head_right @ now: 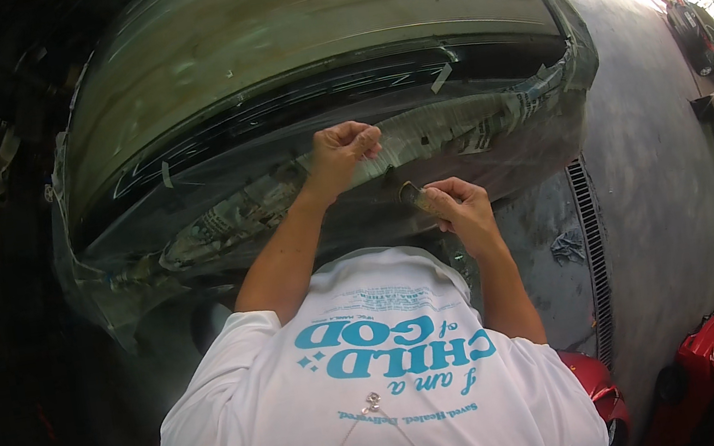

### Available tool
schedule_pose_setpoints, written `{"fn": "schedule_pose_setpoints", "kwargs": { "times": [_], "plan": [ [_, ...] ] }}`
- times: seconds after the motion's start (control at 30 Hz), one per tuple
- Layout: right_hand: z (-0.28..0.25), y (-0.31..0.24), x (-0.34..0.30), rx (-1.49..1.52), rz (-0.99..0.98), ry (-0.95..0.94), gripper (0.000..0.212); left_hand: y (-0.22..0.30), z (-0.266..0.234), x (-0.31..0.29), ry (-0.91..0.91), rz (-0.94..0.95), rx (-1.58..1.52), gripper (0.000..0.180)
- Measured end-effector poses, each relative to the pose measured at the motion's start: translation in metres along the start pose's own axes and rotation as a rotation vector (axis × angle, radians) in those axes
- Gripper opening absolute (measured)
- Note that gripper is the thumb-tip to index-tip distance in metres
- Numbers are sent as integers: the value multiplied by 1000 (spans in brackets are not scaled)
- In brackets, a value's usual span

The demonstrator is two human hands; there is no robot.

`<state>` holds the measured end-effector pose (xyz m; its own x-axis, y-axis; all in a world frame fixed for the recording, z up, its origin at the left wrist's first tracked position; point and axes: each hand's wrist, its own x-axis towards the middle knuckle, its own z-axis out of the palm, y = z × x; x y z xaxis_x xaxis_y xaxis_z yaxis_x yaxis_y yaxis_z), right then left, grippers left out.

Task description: The person repeatedly pours a liquid from a red scoop onto the car hood and spreads it with a small block. The hood is masked with newspaper and tape. The person works across the hood surface, refilling the scoop as needed.

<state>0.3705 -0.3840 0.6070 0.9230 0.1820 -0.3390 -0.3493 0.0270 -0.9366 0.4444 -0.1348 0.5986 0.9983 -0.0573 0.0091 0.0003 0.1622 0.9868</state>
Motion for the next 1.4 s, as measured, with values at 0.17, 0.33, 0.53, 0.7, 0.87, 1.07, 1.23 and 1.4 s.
{"fn": "schedule_pose_setpoints", "kwargs": {
  "times": [0.17, 0.33, 0.53, 0.7, 0.87, 1.07, 1.23, 1.4],
  "plan": [
    [-23, -2, -1, 347, -23, 147, 24, 30, -55, 24, 361, 63, -16, 26],
    [-36, 0, 7, 678, -125, 162, 23, 46, -139, 76, 644, 250, 173, 26],
    [-9, -24, 5, 860, -265, 217, 23, 25, -206, 120, 839, 238, 901, 39],
    [9, -28, 20, 561, -344, 78, 37, 10, -198, 116, 813, -52, 1174, 52],
    [28, -38, 88, 445, -397, 191, 38, 21, -183, 116, 791, -160, 1249, 55],
    [47, -69, 194, -314, -442, 259, 31, 21, -185, 118, 789, -185, 1271, 55],
    [44, -80, 275, -885, -490, 203, 41, 23, -183, 119, 760, -198, 1240, 56],
    [78, -109, 289, -997, -374, 88, 49, 21, -190, 119, 753, -210, 1233, 60]
  ]
}}
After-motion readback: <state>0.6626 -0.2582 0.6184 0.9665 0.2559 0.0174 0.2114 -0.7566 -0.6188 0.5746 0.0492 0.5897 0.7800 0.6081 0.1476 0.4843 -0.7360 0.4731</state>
